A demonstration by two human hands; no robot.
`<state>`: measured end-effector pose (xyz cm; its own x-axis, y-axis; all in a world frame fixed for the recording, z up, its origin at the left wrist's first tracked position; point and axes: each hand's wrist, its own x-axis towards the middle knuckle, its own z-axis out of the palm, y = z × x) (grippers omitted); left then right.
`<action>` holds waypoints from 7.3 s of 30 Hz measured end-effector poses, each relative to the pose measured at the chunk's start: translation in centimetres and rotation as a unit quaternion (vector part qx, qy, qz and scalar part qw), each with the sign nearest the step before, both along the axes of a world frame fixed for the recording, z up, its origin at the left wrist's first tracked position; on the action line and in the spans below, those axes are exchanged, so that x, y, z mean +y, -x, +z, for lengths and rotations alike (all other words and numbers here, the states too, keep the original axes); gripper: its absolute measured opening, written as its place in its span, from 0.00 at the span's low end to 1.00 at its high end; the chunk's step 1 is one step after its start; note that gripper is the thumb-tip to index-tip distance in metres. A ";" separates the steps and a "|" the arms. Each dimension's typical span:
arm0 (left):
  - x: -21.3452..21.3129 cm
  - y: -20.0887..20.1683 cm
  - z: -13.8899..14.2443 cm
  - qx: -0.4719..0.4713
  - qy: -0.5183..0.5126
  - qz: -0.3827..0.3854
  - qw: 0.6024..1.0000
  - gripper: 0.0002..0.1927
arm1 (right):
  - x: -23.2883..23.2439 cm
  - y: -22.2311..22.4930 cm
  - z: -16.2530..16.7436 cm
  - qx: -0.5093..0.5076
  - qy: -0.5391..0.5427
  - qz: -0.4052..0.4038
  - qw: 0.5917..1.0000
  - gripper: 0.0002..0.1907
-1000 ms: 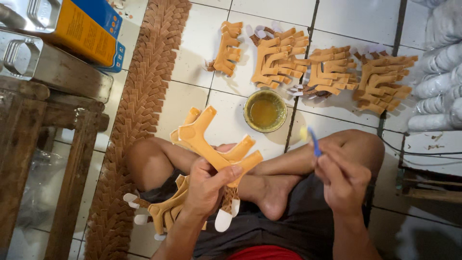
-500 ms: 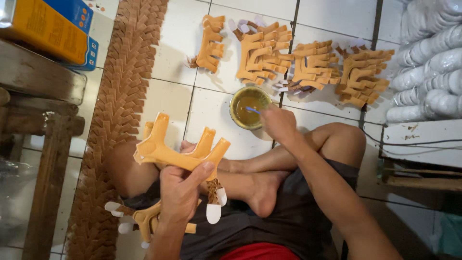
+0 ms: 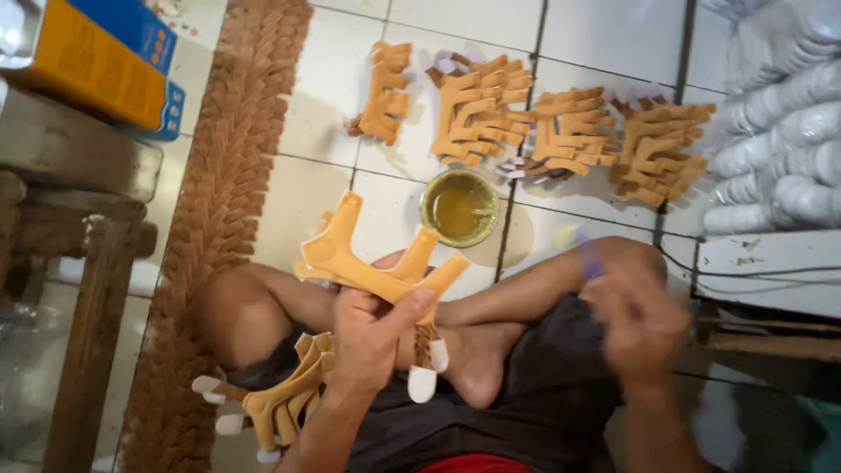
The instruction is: The person sits on the floor and applies a yellow liquid to the edges of light-brown shoe parts using a small brush. They then press the parts together and place them on the floor. The person repeats this process with several shoe parts.
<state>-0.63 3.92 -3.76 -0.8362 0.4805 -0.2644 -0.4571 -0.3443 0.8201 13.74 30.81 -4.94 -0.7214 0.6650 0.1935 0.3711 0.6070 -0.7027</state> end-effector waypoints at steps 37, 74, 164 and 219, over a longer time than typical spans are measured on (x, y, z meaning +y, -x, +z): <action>-1.9 4.2 -0.9 -0.019 0.007 0.017 1.000 0.20 | 4.7 3.6 -7.3 0.353 0.410 -0.088 0.836 0.14; 9.7 3.5 -2.3 0.088 -0.082 0.269 0.956 0.16 | -12.1 7.3 -5.4 0.079 0.398 0.062 0.912 0.06; 9.7 43.3 -16.0 0.000 0.303 -0.286 0.909 0.30 | 1.9 10.1 -18.2 0.063 0.482 -0.128 0.865 0.13; 8.8 43.4 -16.8 0.109 0.455 -0.204 0.860 0.32 | 1.9 10.7 -18.2 0.021 0.419 -0.104 0.902 0.14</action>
<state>-44.00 12.73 -20.51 -0.7237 0.4232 -0.5452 -0.1894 0.6378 0.7465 3.01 32.73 -23.18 -0.5679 0.7109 -0.4147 0.3778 -0.2225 -0.8988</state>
